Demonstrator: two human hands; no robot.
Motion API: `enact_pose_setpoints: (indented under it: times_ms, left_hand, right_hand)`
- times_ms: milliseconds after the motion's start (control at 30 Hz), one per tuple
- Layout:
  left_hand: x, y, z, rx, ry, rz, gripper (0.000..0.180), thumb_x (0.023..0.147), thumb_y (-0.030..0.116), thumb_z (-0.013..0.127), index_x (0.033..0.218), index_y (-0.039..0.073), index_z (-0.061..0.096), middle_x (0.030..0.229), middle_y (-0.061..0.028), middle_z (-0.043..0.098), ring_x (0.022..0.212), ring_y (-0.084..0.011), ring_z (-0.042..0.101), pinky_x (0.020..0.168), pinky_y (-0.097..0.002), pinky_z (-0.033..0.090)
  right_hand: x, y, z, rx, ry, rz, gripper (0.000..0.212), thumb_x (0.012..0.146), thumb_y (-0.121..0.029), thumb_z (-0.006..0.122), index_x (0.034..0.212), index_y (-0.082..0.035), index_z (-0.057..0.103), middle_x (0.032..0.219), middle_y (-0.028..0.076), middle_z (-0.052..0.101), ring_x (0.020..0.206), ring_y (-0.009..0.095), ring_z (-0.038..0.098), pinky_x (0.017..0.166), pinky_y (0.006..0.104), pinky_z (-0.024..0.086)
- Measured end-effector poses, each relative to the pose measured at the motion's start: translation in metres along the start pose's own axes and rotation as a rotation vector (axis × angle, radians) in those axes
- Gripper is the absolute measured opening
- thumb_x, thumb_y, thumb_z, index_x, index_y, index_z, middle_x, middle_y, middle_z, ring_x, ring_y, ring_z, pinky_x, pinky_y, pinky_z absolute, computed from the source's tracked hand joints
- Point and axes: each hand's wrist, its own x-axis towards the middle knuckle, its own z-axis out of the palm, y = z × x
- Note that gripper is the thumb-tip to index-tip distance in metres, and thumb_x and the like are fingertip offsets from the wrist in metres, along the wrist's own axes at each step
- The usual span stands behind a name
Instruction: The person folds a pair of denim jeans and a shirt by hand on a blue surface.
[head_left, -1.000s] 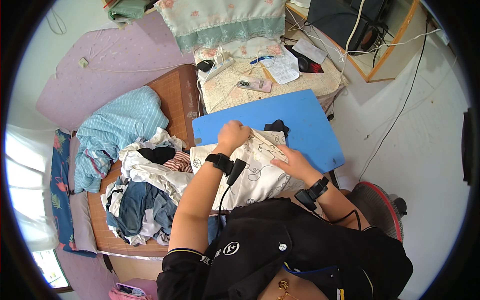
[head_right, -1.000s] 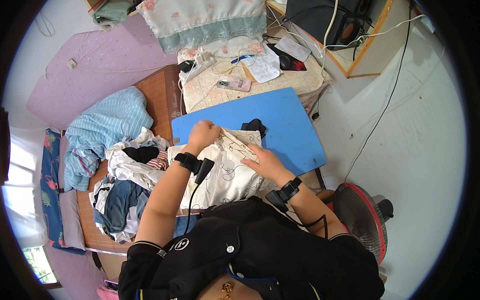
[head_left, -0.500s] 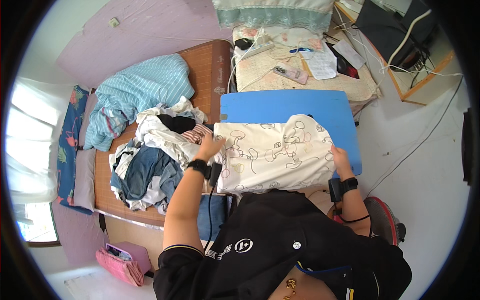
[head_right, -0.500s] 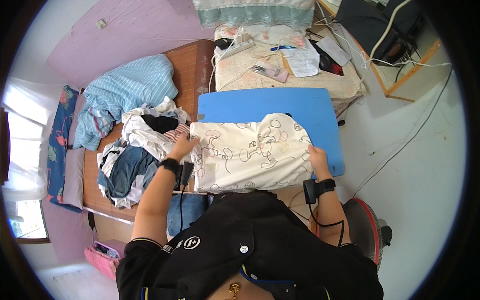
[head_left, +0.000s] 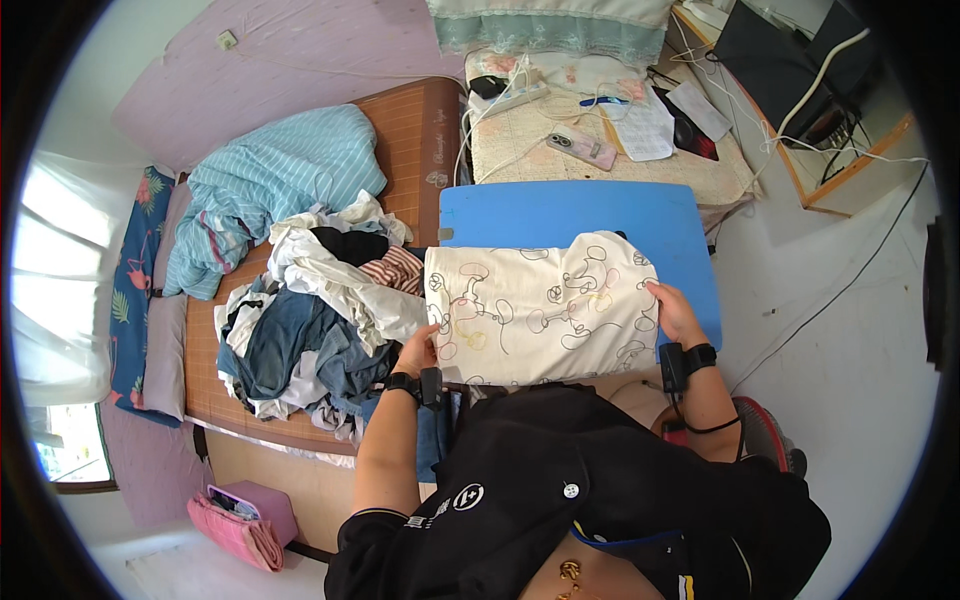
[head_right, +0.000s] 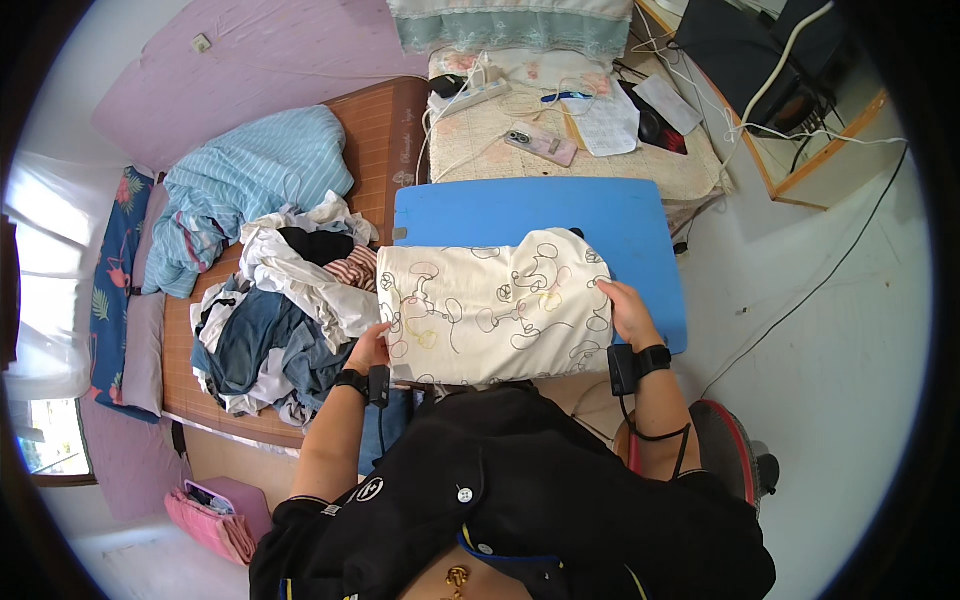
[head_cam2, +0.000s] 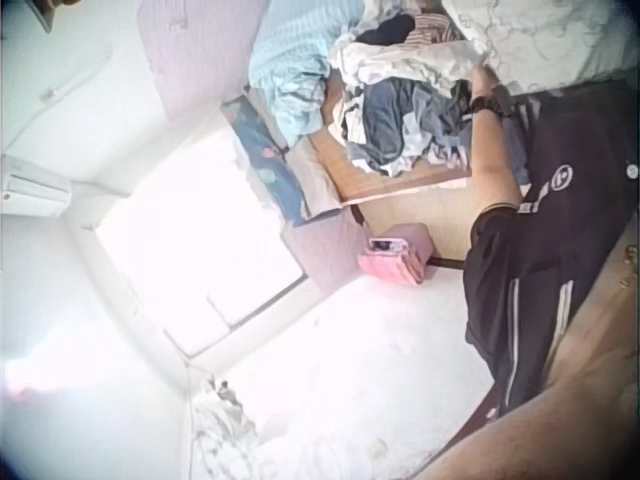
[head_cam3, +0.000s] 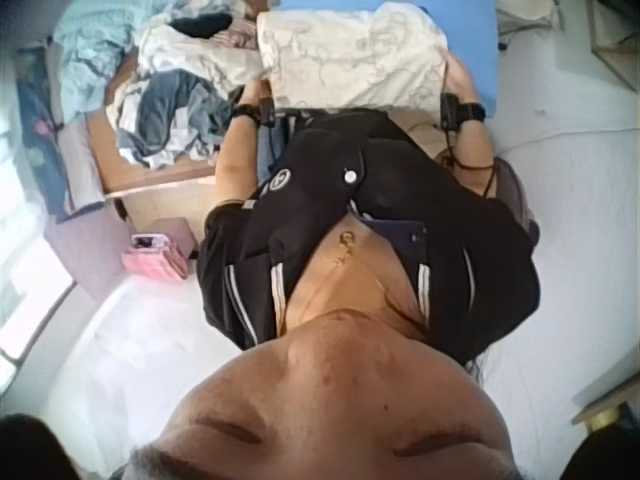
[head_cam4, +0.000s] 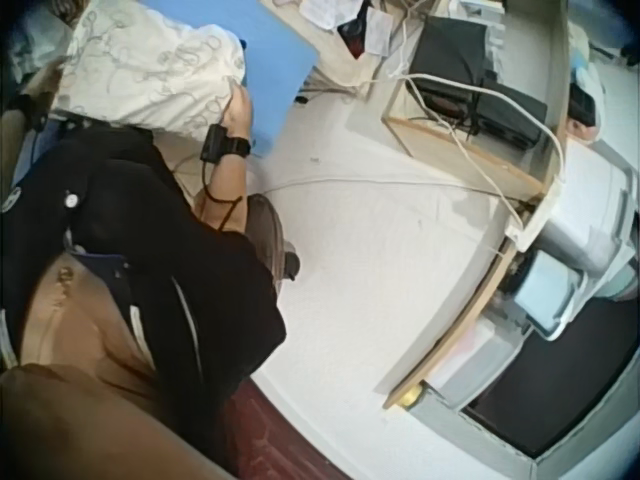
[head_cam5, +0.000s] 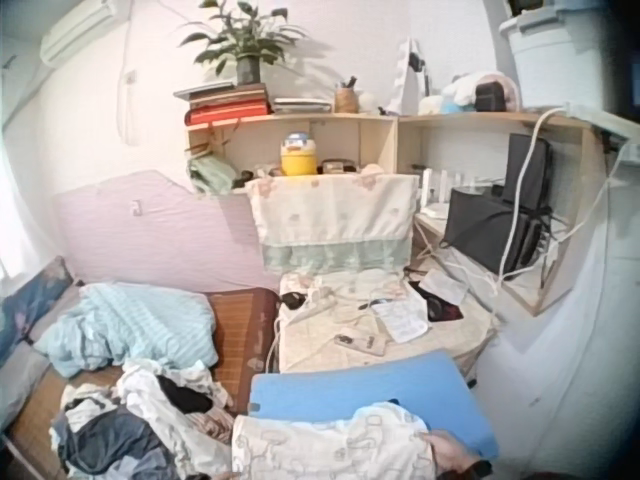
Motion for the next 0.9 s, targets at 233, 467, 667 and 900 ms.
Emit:
enact_pose_setpoints:
  times_ms: [233, 467, 667, 900]
  left_hand:
    - [-0.021, 0.034, 0.019, 0.223, 0.103, 0.324, 0.021, 0.080, 0.021, 0.057, 0.084, 0.001, 0.057, 0.066, -0.0018, 0.056, 0.050, -0.0102, 0.050, 0.044, -0.0242, 0.040]
    - [-0.094, 0.089, 0.078, 0.224, -0.074, 0.066, 0.033, 0.085, 0.022, 0.054, 0.106, -0.004, 0.055, 0.097, -0.0125, 0.062, 0.084, -0.0216, 0.062, 0.075, -0.0341, 0.050]
    - [-0.195, 0.190, 0.147, 0.229, -0.163, 0.725, 0.021, 0.086, 0.025, 0.051, 0.092, 0.006, 0.056, 0.092, -0.0053, 0.062, 0.084, -0.0163, 0.059, 0.082, -0.0306, 0.042]
    - [-0.276, 0.262, 0.231, 0.060, -0.395, 1.208, 0.020, 0.083, 0.009, 0.047, 0.100, -0.002, 0.052, 0.098, -0.0120, 0.060, 0.089, -0.0185, 0.059, 0.083, -0.0301, 0.044]
  right_hand:
    - [0.000, -0.006, 0.001, 0.053, -0.066, 0.147, 0.031, 0.088, -0.016, 0.050, 0.109, 0.008, 0.051, 0.105, 0.014, 0.058, 0.093, 0.020, 0.057, 0.082, 0.0307, 0.044]
    - [-0.049, -0.053, 0.015, 0.066, -0.075, -0.043, 0.033, 0.089, -0.018, 0.048, 0.111, 0.007, 0.051, 0.108, 0.014, 0.057, 0.097, 0.021, 0.056, 0.085, 0.0325, 0.043]
    - [-0.084, -0.152, 0.032, 0.095, -0.114, -0.556, 0.026, 0.089, -0.016, 0.047, 0.108, 0.001, 0.052, 0.109, 0.010, 0.056, 0.100, 0.020, 0.053, 0.090, 0.0328, 0.039]
    - [-0.130, -0.270, 0.068, 0.182, -0.456, -0.910, 0.029, 0.090, -0.015, 0.044, 0.113, 0.002, 0.049, 0.114, 0.009, 0.054, 0.108, 0.019, 0.048, 0.096, 0.0332, 0.033]
